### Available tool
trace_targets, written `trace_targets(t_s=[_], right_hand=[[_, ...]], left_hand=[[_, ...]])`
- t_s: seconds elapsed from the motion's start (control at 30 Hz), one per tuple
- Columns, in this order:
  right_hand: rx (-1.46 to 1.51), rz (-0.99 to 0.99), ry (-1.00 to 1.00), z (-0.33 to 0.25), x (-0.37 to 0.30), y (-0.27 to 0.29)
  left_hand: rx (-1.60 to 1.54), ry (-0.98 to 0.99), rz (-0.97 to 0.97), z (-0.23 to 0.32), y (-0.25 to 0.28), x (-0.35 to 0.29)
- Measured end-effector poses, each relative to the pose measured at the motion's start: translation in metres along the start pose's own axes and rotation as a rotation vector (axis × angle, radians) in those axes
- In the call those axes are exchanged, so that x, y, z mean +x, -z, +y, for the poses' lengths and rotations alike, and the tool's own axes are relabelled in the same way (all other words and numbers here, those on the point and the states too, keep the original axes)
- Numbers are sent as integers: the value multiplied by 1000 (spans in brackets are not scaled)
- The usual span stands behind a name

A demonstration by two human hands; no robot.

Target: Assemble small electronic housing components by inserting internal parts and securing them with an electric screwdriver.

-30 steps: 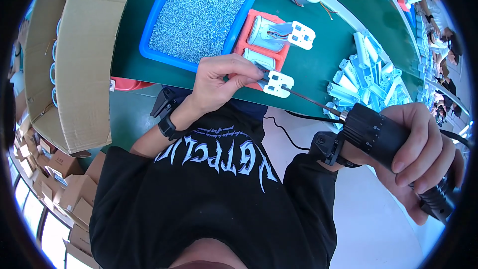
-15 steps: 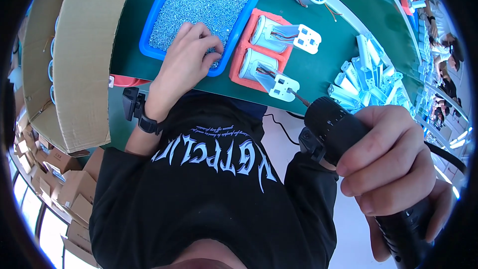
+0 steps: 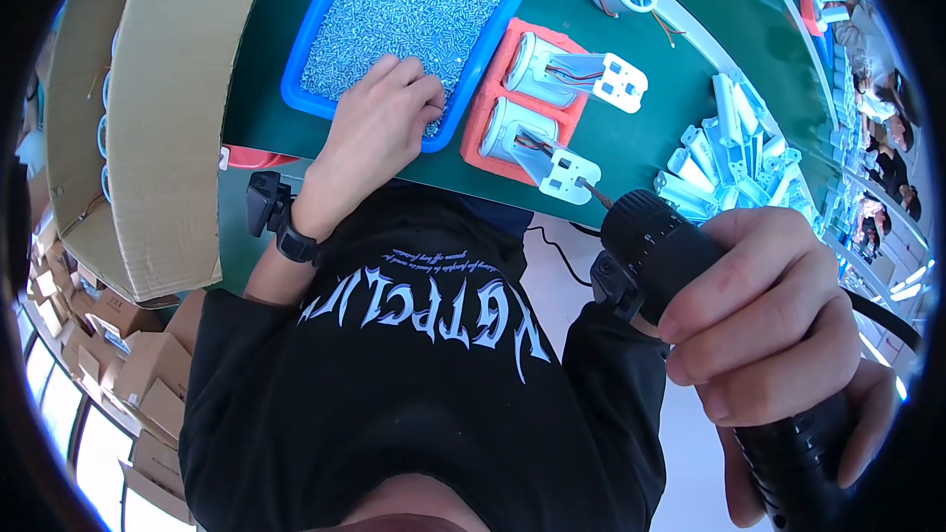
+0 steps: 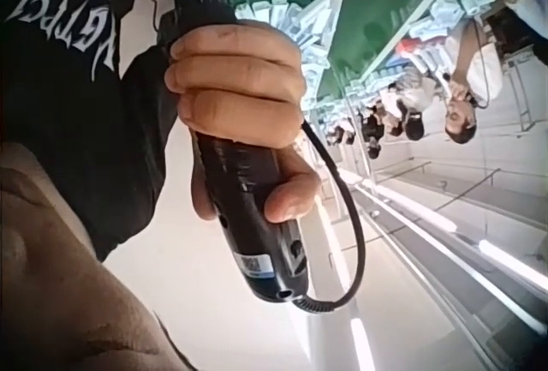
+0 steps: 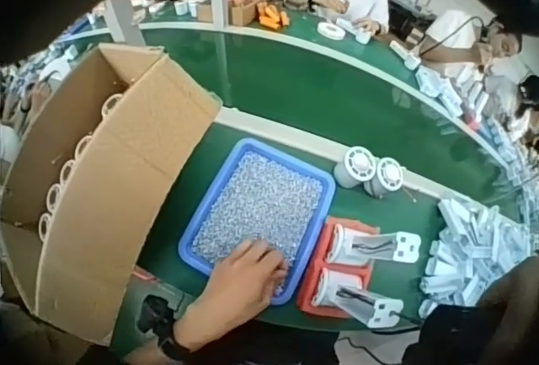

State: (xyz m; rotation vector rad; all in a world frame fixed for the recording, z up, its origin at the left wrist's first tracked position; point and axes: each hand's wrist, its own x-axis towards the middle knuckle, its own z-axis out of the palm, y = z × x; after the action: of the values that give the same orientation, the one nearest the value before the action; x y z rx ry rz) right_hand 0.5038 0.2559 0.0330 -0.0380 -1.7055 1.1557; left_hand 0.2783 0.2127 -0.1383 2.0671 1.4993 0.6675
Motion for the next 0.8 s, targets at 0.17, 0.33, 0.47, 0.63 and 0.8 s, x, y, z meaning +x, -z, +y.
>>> trace_targets(t_s=[0.17,0.33,0.47,0.63,0.8], right_hand=[[8,-3,-6,0,-1,2],[39,-84,-60,-5,-3,12],[13,-37,-77,-7,-4,8],[34,-145,-73,-4,-5,18],[38,-94,-70,-3,-5,9]], left_hand=[[-183,-9,144,-13,10,7],[-279,13,131,-10,18,8],[-391,-20,63,6,11,12],[-678,-140,244,30,-19,9],[-881,0,213,35,-37,6]])
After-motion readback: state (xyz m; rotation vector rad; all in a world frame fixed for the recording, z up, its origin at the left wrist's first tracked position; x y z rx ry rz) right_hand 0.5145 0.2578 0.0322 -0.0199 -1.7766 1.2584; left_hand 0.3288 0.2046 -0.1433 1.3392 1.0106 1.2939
